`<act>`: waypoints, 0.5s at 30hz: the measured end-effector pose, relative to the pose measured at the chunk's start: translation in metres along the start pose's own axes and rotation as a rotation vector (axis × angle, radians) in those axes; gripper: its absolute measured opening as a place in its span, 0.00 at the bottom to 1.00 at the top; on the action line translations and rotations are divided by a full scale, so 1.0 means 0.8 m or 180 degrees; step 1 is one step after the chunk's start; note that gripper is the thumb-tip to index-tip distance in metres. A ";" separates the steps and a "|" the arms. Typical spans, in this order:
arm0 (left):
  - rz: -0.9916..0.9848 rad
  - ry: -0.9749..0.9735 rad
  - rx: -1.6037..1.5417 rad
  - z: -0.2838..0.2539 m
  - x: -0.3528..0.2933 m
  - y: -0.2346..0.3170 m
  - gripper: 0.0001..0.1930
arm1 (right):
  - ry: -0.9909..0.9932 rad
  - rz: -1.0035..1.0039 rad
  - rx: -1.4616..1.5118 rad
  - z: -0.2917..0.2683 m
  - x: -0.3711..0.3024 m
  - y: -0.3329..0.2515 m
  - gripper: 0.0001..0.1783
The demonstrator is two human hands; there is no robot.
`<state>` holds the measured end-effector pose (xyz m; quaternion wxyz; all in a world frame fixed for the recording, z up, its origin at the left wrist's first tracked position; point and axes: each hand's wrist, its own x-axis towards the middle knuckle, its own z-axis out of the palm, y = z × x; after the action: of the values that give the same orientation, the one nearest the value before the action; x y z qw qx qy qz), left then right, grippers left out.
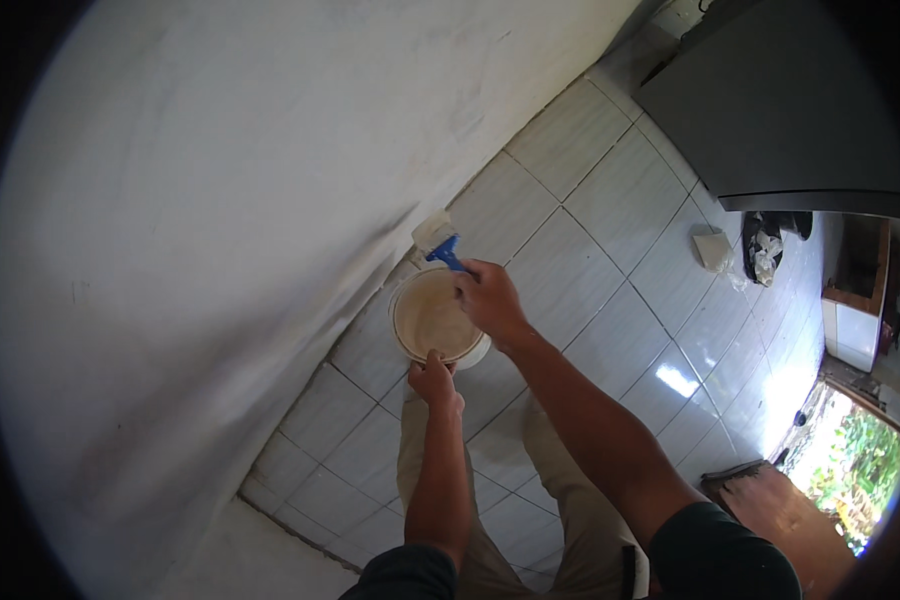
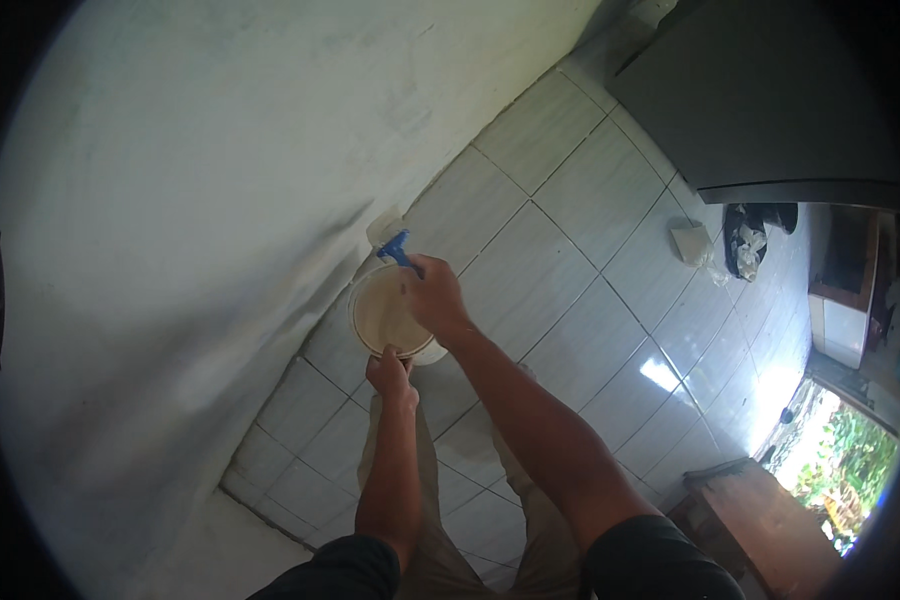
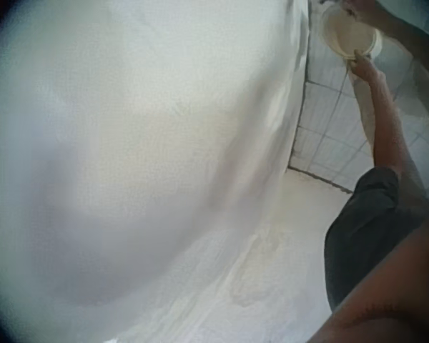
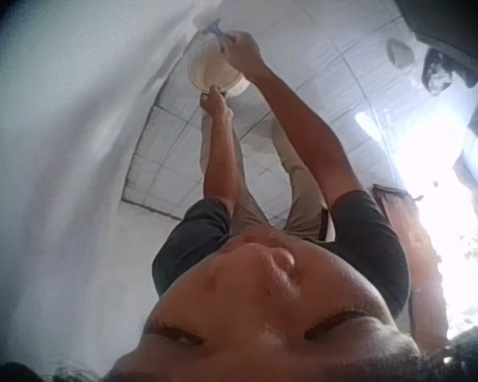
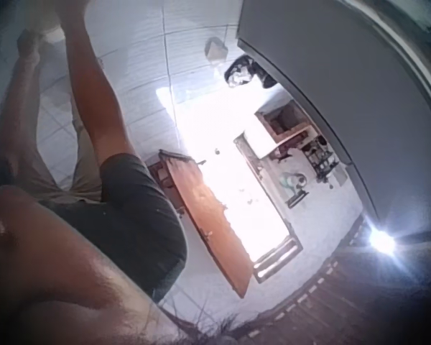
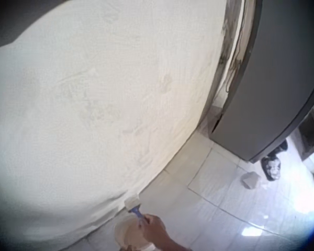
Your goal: Painting a white wall with a paintbrush and a bucket of paint.
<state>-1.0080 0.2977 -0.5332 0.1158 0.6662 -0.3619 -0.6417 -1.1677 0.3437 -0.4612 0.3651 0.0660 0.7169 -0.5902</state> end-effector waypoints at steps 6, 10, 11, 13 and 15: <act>-0.0099 -0.0093 -0.0118 -0.023 0.004 0.023 0.16 | 0.0404 -0.0792 -0.0194 0.097 -0.089 -0.097 0.19; -0.0090 -0.0258 -0.0658 -0.030 0.004 0.021 0.15 | -0.0262 -0.1394 0.0111 0.061 -0.111 -0.061 0.20; -0.0103 -0.0283 -0.0813 -0.033 0.006 0.018 0.14 | -0.0416 -0.1197 -0.0082 0.050 -0.092 -0.050 0.19; -0.0082 -0.0287 -0.0917 -0.045 0.012 0.021 0.14 | -0.0410 -0.0896 -0.0139 0.042 -0.041 -0.029 0.17; -0.0389 -0.0040 -0.0279 -0.057 0.027 0.021 0.10 | -0.0246 -0.0816 -0.0062 0.035 0.035 0.015 0.15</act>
<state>-0.9726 0.2577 -0.5328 0.1033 0.6773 -0.2928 -0.6670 -1.1693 0.3125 -0.4884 0.3148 -0.0524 0.7106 -0.6271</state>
